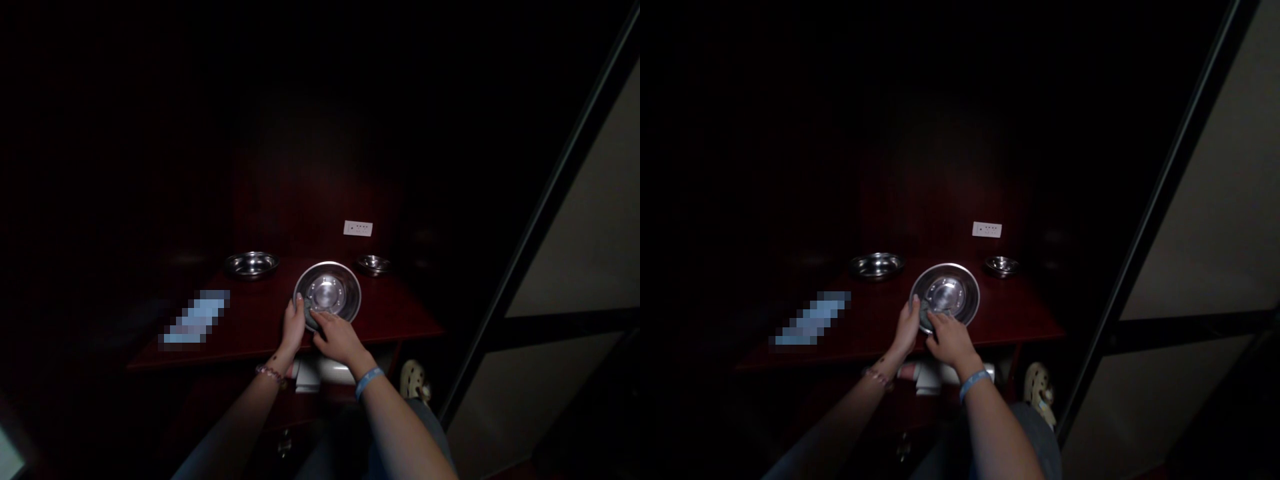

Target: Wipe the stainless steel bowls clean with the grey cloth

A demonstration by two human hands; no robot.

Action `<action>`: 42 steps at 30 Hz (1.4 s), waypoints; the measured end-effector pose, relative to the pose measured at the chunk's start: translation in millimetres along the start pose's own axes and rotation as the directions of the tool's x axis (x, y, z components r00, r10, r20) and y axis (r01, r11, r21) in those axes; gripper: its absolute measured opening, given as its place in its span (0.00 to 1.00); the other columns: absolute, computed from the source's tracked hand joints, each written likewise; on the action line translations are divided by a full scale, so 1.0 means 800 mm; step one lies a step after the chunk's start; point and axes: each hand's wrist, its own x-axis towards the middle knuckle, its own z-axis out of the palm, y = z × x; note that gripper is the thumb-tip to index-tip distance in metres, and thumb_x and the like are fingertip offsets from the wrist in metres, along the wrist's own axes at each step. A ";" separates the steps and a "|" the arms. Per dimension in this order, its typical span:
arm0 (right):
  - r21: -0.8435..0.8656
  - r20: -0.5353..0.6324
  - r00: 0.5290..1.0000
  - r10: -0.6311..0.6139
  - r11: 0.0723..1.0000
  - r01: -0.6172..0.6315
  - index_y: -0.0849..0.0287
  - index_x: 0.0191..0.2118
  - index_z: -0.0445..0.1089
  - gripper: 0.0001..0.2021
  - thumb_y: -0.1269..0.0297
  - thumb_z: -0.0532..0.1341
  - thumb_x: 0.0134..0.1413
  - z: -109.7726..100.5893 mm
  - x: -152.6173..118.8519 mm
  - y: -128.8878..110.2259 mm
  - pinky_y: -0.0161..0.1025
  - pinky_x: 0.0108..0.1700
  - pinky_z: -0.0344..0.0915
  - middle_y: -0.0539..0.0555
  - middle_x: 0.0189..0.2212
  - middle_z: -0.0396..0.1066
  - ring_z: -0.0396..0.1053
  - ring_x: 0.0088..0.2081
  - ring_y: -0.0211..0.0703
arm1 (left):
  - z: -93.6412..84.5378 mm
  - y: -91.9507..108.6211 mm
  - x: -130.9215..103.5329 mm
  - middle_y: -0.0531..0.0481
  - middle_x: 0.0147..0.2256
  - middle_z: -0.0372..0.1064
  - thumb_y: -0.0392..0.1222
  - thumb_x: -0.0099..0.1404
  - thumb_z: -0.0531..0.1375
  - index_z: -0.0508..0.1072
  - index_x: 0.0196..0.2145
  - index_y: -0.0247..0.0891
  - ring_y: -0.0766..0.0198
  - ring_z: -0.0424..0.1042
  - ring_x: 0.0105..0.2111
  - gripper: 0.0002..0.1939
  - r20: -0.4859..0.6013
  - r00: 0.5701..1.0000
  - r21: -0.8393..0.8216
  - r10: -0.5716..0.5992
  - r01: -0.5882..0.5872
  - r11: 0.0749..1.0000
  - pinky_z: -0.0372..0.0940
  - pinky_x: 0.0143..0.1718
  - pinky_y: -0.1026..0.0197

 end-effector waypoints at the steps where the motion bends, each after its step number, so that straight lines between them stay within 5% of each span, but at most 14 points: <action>1: 0.017 -0.001 1.000 -0.001 1.000 0.001 0.64 0.67 0.59 0.29 0.67 0.54 0.59 0.003 0.001 0.001 0.43 0.62 0.61 0.62 0.61 0.68 0.66 0.60 0.48 | 0.000 0.000 0.000 0.41 0.39 0.76 0.66 0.65 0.54 0.74 0.42 0.35 0.56 0.74 0.40 0.29 0.003 1.000 0.006 -0.002 0.002 1.000 0.68 0.45 0.56; 14: -0.003 0.071 0.993 0.096 0.995 -0.096 0.61 0.68 0.59 0.28 0.68 0.51 0.64 0.003 0.001 0.005 0.43 0.60 0.64 0.61 0.60 0.69 0.69 0.59 0.49 | 0.004 0.000 0.000 0.41 0.43 0.77 0.61 0.58 0.63 0.75 0.43 0.35 0.54 0.75 0.44 0.27 0.059 0.994 -0.087 -0.090 0.095 0.992 0.66 0.50 0.54; 20: -0.020 0.090 0.988 0.128 0.992 -0.127 0.58 0.72 0.49 0.32 0.69 0.51 0.63 -0.002 -0.001 0.002 0.42 0.60 0.64 0.60 0.62 0.68 0.70 0.59 0.47 | 0.003 0.005 -0.002 0.41 0.42 0.77 0.64 0.56 0.63 0.75 0.42 0.35 0.54 0.76 0.43 0.29 0.118 0.986 -0.105 -0.114 0.127 0.986 0.67 0.49 0.54; 29: -0.178 0.135 0.967 0.218 0.965 -0.193 0.40 0.66 0.61 0.29 0.72 0.50 0.64 -0.022 -0.010 0.002 0.42 0.58 0.66 0.49 0.62 0.68 0.68 0.60 0.43 | 0.003 0.006 -0.003 0.40 0.40 0.77 0.65 0.57 0.62 0.74 0.40 0.34 0.55 0.75 0.41 0.29 0.090 0.990 -0.079 -0.105 0.112 0.991 0.68 0.46 0.55; 38: -0.344 0.039 0.940 0.340 0.887 -0.307 0.50 0.59 0.71 0.23 0.73 0.50 0.65 -0.022 -0.011 0.000 0.56 0.72 0.33 0.57 0.60 0.70 0.61 0.65 0.47 | 0.003 0.004 -0.003 0.38 0.41 0.77 0.64 0.59 0.60 0.75 0.39 0.33 0.53 0.75 0.42 0.28 0.081 0.994 -0.001 -0.069 0.069 0.998 0.68 0.47 0.53; 42: -0.356 -0.067 0.905 0.421 0.837 -0.416 0.57 0.63 0.68 0.24 0.73 0.52 0.64 -0.014 -0.007 -0.005 0.58 0.72 0.29 0.62 0.65 0.62 0.51 0.70 0.52 | 0.004 0.005 -0.004 0.39 0.39 0.77 0.62 0.59 0.60 0.74 0.38 0.34 0.52 0.75 0.40 0.26 0.084 0.994 0.004 -0.066 0.066 0.998 0.68 0.46 0.52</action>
